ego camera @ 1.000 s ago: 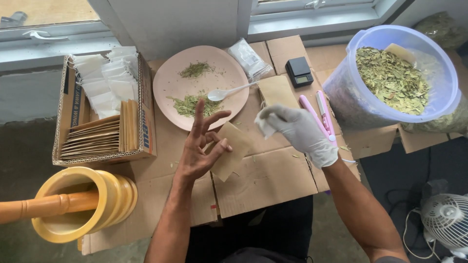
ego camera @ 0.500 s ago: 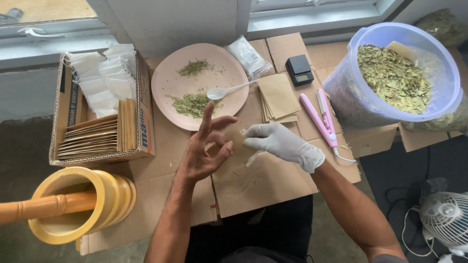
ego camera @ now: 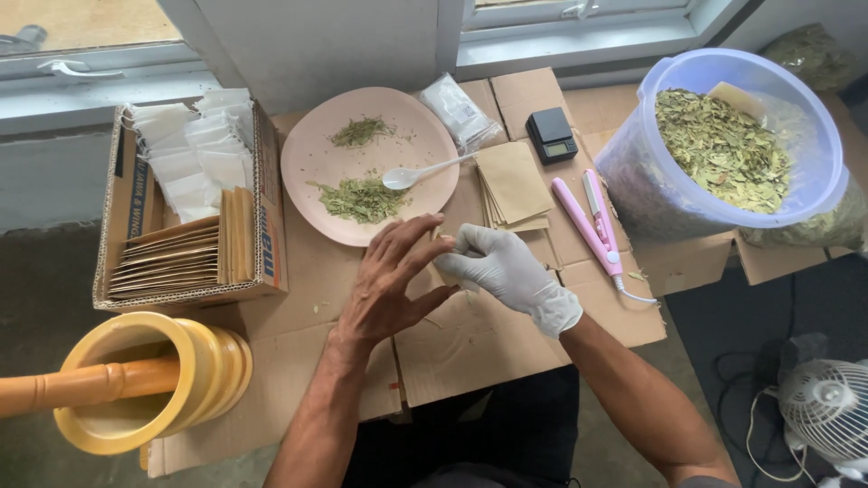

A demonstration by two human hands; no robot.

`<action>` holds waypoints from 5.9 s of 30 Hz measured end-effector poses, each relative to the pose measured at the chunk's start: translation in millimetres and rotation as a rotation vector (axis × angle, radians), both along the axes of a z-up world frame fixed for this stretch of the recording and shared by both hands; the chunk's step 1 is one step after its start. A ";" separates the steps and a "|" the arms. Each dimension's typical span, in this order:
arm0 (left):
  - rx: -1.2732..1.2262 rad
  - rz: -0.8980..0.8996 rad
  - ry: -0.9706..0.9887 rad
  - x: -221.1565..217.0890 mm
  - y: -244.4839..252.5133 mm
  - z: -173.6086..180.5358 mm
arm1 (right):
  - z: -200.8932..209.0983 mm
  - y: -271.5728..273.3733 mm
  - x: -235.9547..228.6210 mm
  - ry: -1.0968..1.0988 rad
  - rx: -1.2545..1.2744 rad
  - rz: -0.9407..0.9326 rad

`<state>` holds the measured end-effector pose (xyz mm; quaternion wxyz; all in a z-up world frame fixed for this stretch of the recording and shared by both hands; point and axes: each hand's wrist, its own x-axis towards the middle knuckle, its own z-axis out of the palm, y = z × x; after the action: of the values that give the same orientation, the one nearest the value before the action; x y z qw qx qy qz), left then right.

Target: Packaging dried tea leaves into small paper pouches and sealing them with a handheld heat sealer

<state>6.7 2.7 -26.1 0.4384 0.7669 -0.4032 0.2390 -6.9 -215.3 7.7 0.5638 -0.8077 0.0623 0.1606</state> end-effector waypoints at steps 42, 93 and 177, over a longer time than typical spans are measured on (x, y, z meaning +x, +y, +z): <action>0.418 0.118 0.119 -6.6 -13.4 -36.1 | -13.8 -27.4 18.7 0.187 -0.125 0.287; 0.018 0.105 -0.102 -9.6 -27.4 -32.2 | 27.6 1.7 9.8 -0.072 -0.672 0.421; -0.057 0.520 -0.074 11.2 -15.2 -65.4 | 56.1 7.7 4.7 -0.022 0.150 0.004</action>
<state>17.9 -12.5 -91.5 0.3690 0.8227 -0.2015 0.3826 -2.2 -207.6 63.8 0.6230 -0.7651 0.0422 0.1570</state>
